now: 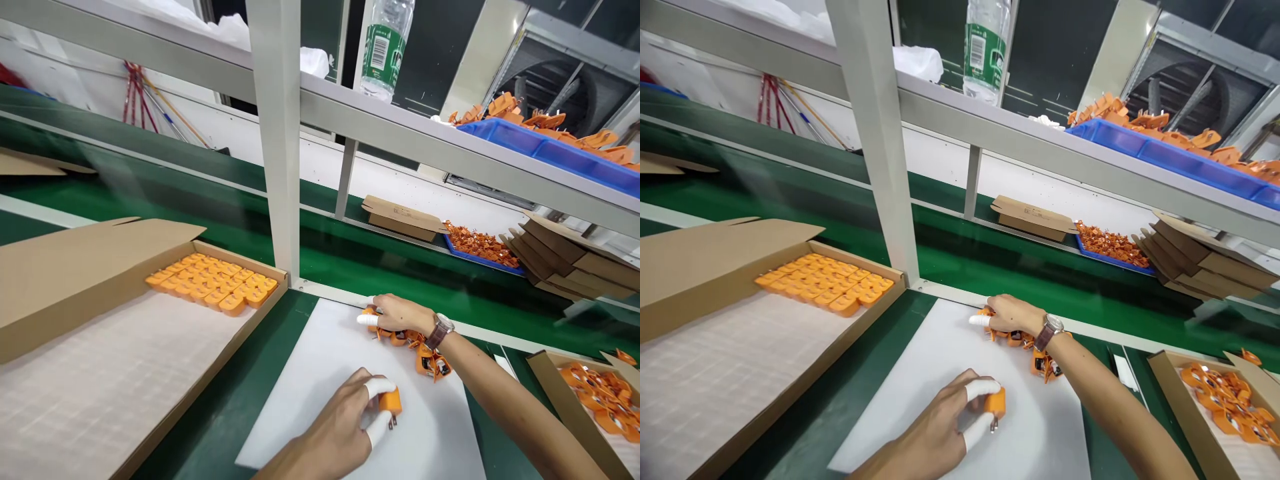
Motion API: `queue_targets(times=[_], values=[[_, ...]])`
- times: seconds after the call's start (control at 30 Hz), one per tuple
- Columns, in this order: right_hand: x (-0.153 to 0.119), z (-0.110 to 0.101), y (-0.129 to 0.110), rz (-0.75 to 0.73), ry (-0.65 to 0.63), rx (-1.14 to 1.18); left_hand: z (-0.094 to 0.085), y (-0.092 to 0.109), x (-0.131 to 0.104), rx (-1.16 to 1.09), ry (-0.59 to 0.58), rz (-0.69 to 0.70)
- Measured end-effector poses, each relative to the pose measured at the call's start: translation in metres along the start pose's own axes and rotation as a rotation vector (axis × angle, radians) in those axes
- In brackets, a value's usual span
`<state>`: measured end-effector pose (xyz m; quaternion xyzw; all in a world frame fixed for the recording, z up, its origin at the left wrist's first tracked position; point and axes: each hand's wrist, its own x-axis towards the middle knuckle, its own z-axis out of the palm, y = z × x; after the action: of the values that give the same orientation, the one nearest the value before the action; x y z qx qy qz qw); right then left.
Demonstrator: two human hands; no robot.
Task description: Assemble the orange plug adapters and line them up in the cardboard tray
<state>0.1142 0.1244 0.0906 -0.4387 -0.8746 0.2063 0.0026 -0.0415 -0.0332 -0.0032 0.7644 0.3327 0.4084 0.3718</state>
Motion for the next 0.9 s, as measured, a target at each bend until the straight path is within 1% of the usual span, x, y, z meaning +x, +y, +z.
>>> queue_targets(times=[0.07,0.17,0.23,0.27,0.33,0.43,0.5,0.57,0.67,0.8,0.9], values=[[-0.014,-0.008,-0.005,-0.054,0.104,0.013,-0.001,-0.002,0.0,0.007,0.006,-0.015],[-0.048,-0.015,-0.017,-0.116,0.276,0.108,-0.003,-0.002,0.0,0.017,0.022,-0.097],[-0.075,-0.011,-0.025,-0.113,0.305,0.202,-0.006,-0.001,0.002,-0.01,0.041,-0.181],[-0.089,-0.006,-0.027,-0.103,0.301,0.237,-0.007,-0.001,0.002,-0.043,0.051,-0.222],[-0.112,0.01,-0.029,-0.057,0.282,0.288,-0.008,0.0,0.005,-0.142,0.067,-0.285],[-0.132,0.045,-0.024,0.04,0.267,0.422,-0.009,-0.002,0.008,-0.279,0.093,-0.334],[-0.136,0.07,-0.018,0.049,0.266,0.599,-0.008,-0.003,0.009,-0.332,0.106,-0.354],[-0.133,0.091,-0.013,0.024,0.273,0.792,-0.006,-0.006,0.008,-0.356,0.102,-0.367],[-0.127,0.116,-0.011,0.006,0.323,0.977,-0.003,-0.01,0.006,-0.34,0.097,-0.393],[-0.122,0.136,-0.01,0.01,0.406,1.07,-0.002,-0.014,0.004,-0.319,0.071,-0.445],[-0.122,0.14,-0.009,0.016,0.412,1.102,-0.003,-0.012,0.004,-0.311,0.055,-0.464]])
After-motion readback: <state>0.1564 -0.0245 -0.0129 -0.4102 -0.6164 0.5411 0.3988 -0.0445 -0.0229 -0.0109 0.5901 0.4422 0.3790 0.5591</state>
